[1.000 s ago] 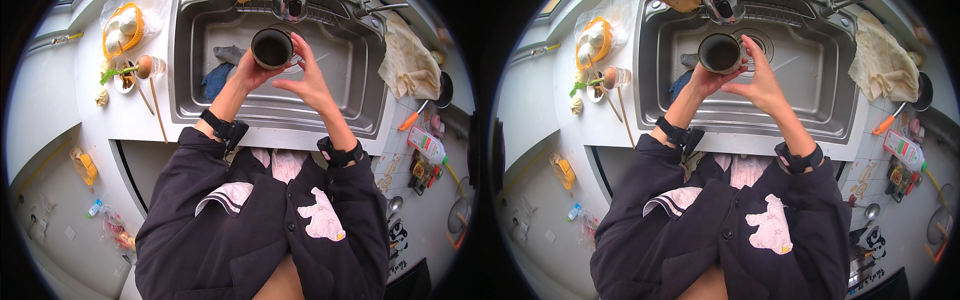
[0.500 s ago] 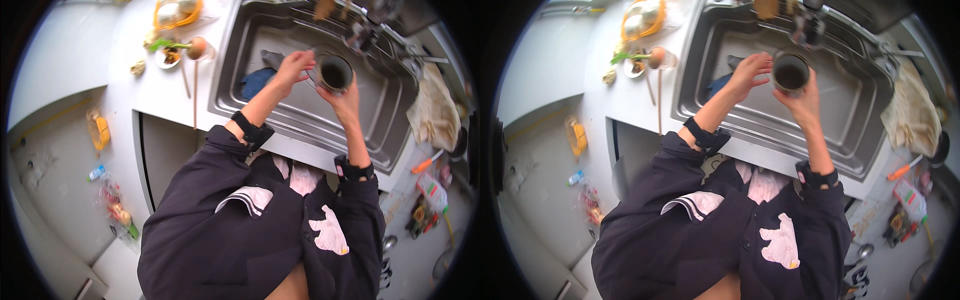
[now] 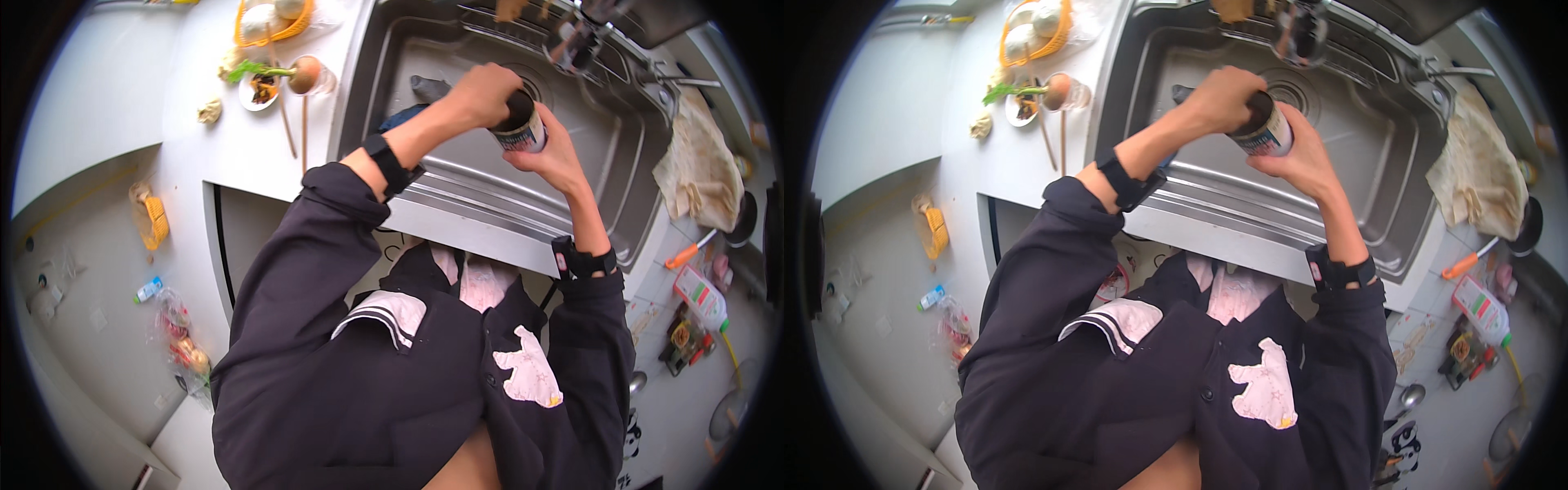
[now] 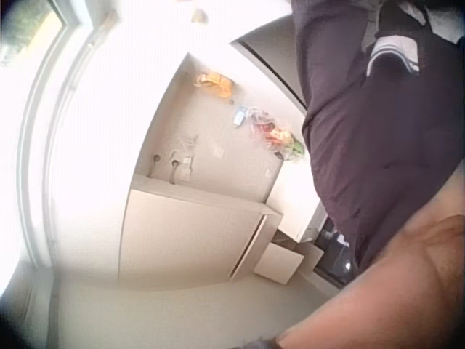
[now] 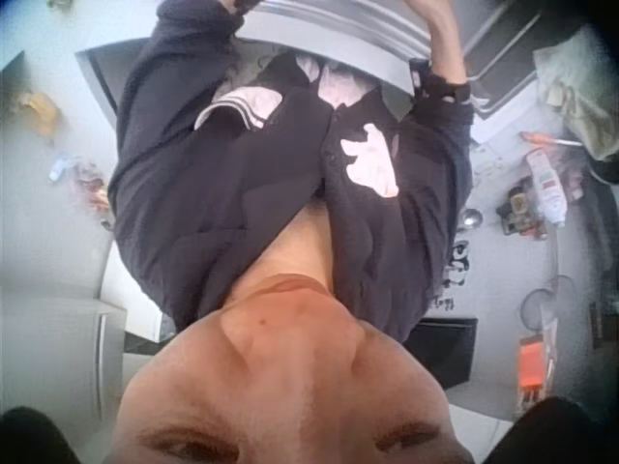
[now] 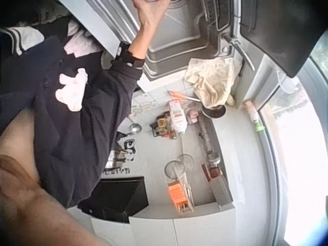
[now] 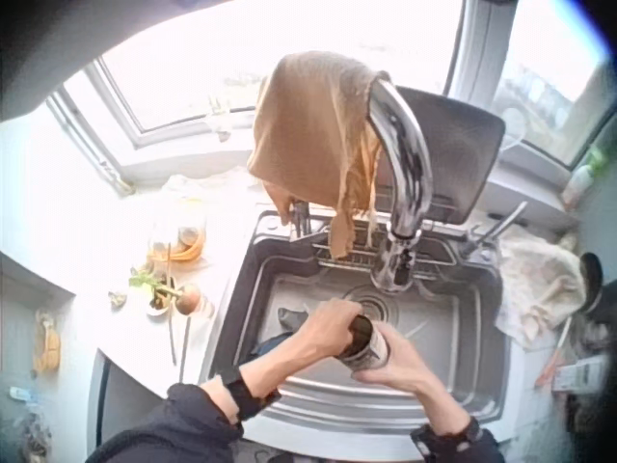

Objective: The person cleans a kitchen sink by removing the drain strainer, rinsing it, and wiping the sink basin with a cloth. They then place the strainer into a pink bucket containing dried red berries and other debris, and finally rinse a small metal cup under the tap.

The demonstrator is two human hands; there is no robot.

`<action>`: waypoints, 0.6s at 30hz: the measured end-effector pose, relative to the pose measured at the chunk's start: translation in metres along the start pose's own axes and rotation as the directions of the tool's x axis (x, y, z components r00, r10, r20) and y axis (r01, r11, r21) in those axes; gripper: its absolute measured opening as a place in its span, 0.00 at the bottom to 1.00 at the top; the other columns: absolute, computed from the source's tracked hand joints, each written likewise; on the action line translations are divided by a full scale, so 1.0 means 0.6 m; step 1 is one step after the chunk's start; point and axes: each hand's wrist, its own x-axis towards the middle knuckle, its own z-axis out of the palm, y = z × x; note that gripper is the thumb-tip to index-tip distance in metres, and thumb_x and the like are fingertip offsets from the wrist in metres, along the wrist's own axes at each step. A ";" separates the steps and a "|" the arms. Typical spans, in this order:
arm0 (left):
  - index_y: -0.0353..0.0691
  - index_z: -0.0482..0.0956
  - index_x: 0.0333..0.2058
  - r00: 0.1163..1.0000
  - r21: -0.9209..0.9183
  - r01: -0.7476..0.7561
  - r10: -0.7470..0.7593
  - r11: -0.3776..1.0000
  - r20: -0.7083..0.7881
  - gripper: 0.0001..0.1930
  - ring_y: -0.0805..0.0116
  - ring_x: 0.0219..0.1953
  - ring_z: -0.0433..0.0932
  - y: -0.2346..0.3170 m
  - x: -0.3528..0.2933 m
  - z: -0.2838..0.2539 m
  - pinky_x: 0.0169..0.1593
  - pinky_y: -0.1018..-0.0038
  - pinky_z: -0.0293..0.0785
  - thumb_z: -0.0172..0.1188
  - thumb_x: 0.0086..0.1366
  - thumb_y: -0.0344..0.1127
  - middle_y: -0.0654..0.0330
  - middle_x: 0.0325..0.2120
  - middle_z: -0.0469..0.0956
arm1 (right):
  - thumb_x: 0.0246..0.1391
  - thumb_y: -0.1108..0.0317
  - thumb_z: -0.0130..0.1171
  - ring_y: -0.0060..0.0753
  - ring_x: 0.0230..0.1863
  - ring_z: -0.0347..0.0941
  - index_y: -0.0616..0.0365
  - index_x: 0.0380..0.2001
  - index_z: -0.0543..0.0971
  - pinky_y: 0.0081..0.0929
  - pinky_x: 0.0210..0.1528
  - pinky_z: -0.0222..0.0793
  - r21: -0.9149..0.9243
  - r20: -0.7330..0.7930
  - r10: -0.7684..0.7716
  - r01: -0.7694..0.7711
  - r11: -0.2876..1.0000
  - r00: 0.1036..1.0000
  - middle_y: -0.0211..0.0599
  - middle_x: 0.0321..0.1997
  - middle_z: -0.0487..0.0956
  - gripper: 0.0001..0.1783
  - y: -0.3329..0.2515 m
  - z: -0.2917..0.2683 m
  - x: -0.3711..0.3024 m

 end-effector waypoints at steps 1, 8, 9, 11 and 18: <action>0.37 0.85 0.32 0.996 -0.073 0.076 -0.079 0.994 -0.033 0.10 0.42 0.39 0.82 0.000 0.000 0.000 0.44 0.54 0.79 0.66 0.50 0.32 0.44 0.32 0.83 | 0.33 0.65 0.78 0.33 0.55 0.73 0.58 0.60 0.72 0.30 0.58 0.69 0.134 0.013 -0.044 0.042 0.990 0.999 0.38 0.56 0.76 0.46 0.003 -0.006 -0.003; 0.33 0.85 0.37 0.898 -0.513 0.412 -0.431 0.753 0.088 0.12 0.55 0.34 0.85 0.014 0.000 0.003 0.38 0.64 0.80 0.69 0.54 0.32 0.48 0.31 0.84 | 0.36 0.69 0.81 0.37 0.60 0.71 0.48 0.67 0.64 0.38 0.62 0.73 0.721 -0.213 -0.017 0.169 0.672 0.977 0.36 0.62 0.70 0.53 0.037 -0.008 -0.009; 0.31 0.84 0.38 0.899 -0.578 0.415 -0.415 0.703 0.142 0.12 0.60 0.33 0.85 0.015 0.001 0.006 0.33 0.67 0.80 0.67 0.57 0.32 0.50 0.31 0.84 | 0.37 0.70 0.80 0.37 0.60 0.70 0.48 0.67 0.64 0.39 0.61 0.73 0.778 -0.198 0.009 0.151 0.610 0.980 0.36 0.62 0.70 0.53 0.043 -0.006 -0.009; 0.30 0.83 0.40 0.925 -0.606 0.365 -0.351 0.707 0.147 0.12 0.64 0.35 0.85 0.015 0.005 0.013 0.30 0.69 0.81 0.64 0.59 0.30 0.51 0.32 0.84 | 0.42 0.64 0.77 0.37 0.58 0.72 0.49 0.65 0.65 0.41 0.57 0.76 0.804 -0.191 0.016 0.147 0.576 0.981 0.36 0.60 0.71 0.47 0.053 -0.006 -0.010; 0.40 0.83 0.38 0.985 -0.070 0.069 -0.079 0.995 -0.152 0.11 0.46 0.37 0.82 0.028 0.031 0.001 0.39 0.57 0.79 0.66 0.54 0.31 0.48 0.30 0.83 | 0.57 0.41 0.61 0.46 0.44 0.79 0.59 0.60 0.71 0.33 0.33 0.78 0.874 0.171 0.017 -0.159 0.459 0.985 0.46 0.51 0.79 0.38 0.096 -0.023 -0.009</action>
